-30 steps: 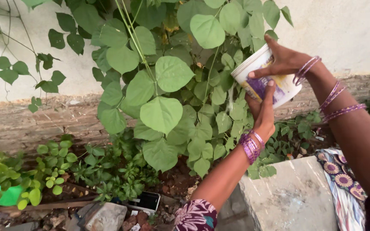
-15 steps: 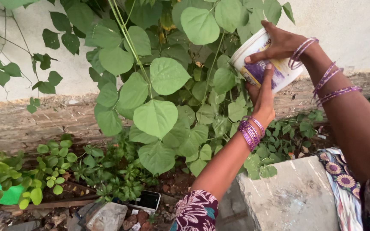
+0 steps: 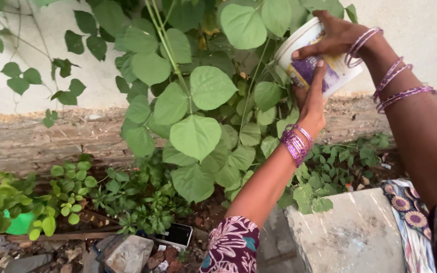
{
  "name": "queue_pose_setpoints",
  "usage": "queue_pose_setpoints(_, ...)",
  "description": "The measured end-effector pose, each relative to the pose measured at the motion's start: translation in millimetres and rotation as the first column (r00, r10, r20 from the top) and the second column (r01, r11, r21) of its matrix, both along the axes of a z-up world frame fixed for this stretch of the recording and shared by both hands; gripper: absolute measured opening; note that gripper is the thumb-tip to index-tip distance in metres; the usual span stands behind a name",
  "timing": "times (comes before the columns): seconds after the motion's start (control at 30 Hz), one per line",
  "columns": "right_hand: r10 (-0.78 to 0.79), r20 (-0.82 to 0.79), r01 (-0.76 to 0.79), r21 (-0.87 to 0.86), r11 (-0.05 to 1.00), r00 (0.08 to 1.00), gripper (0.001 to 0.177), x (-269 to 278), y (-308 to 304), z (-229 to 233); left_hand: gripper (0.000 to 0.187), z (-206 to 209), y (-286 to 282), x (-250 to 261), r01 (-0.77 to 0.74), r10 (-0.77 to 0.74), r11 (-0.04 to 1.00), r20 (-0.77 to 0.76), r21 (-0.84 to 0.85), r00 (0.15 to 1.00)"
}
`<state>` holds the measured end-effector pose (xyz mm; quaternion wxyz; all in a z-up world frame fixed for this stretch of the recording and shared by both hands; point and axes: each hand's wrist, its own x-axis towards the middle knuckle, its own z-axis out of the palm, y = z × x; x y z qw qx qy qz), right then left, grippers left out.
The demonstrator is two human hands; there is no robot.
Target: The person uses a small plastic container to scoop water from a large bucket and pour it onto green plants located on the ground next to a brick wall.
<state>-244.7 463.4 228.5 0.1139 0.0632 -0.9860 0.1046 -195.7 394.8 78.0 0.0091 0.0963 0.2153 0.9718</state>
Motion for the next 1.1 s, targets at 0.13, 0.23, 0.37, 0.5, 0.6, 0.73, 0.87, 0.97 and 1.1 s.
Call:
queue_pose_setpoints(0.13,-0.015,0.004,0.015,-0.015,1.000,1.000,0.144,-4,-3,5,0.089,5,-6,-2,0.008,-0.003,0.997,0.058,-0.082,0.998)
queue_pose_setpoints(0.23,-0.020,0.008,0.020,-0.026,0.999,1.000,0.143,-6,-5,8,0.091,7,1,-8,-0.045,0.046,0.997,0.018,-0.065,0.999)
queue_pose_setpoints(0.37,-0.023,0.009,0.023,0.004,1.000,1.000,0.139,-8,-1,13,0.090,8,7,-11,-0.042,0.047,0.992,0.046,-0.119,0.998)
queue_pose_setpoints(0.5,-0.049,-0.008,0.049,0.039,0.998,0.999,0.137,-7,5,9,0.094,10,13,-7,0.062,-0.044,0.988,0.133,-0.139,0.990)
queue_pose_setpoints(0.6,-0.063,-0.001,0.063,0.050,0.997,0.998,0.136,-6,13,9,0.096,8,22,-9,0.039,-0.026,0.992,0.103,-0.122,0.994)
queue_pose_setpoints(0.73,-0.047,-0.016,0.047,0.041,0.998,0.999,0.134,-2,27,8,0.094,2,35,-6,0.035,-0.028,0.996,0.086,-0.081,0.996)
queue_pose_setpoints(0.87,-0.030,-0.021,0.030,0.004,1.000,0.999,0.133,3,40,3,0.086,3,42,2,0.056,-0.054,0.995,0.030,-0.083,0.998)
queue_pose_setpoints(0.97,-0.047,-0.002,0.047,-0.010,0.999,0.999,0.131,9,48,2,0.082,4,45,11,0.139,-0.130,0.981,0.070,-0.134,0.989)
queue_pose_setpoints(1.1,-0.085,0.003,0.085,-0.005,0.996,0.996,0.128,16,58,2,0.083,3,58,10,0.216,-0.193,0.956,0.130,-0.198,0.973)
